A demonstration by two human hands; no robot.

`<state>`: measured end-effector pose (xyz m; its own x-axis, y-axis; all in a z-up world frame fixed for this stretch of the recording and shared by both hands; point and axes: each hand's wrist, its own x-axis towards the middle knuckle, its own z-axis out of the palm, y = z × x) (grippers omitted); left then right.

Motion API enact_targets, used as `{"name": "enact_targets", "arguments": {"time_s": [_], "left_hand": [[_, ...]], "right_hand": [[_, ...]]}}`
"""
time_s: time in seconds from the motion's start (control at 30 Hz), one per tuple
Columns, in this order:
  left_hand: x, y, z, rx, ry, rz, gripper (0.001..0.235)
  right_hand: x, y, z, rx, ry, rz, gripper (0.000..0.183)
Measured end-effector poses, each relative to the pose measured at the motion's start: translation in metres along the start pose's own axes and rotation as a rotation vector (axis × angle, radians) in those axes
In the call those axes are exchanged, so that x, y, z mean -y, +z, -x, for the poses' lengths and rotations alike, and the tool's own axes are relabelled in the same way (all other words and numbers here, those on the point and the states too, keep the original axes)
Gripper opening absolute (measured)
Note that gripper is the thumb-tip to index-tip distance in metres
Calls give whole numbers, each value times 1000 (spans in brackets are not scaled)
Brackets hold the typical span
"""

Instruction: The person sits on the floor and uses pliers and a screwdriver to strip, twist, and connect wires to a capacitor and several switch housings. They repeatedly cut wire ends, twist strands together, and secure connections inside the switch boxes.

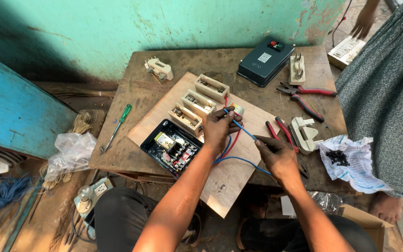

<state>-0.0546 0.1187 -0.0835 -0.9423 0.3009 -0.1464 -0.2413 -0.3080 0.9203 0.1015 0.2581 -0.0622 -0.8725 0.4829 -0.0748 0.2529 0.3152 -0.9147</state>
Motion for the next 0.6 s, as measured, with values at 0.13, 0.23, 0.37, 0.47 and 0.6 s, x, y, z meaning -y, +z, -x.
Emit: {"name": "enact_targets", "arguments": {"time_s": [0.13,0.23,0.37,0.47,0.6], "left_hand": [[-1,-1,-13,-9,28,-144,33],[-9,-4,-15,-74,474,-747,25],[-29,-9,-27,39,125,-833,37],[-45,-31,-36,12,475,-1128,20],[-42,-57,-44,159,678,-1416,23]], "right_hand": [[9,2,-1,-129,-65,22,31],[8,12,-6,-106,-29,25,29],[-9,11,-19,-151,20,60,26],[-29,7,-31,-186,84,237,24],[-53,11,-46,-182,130,368,25]]}}
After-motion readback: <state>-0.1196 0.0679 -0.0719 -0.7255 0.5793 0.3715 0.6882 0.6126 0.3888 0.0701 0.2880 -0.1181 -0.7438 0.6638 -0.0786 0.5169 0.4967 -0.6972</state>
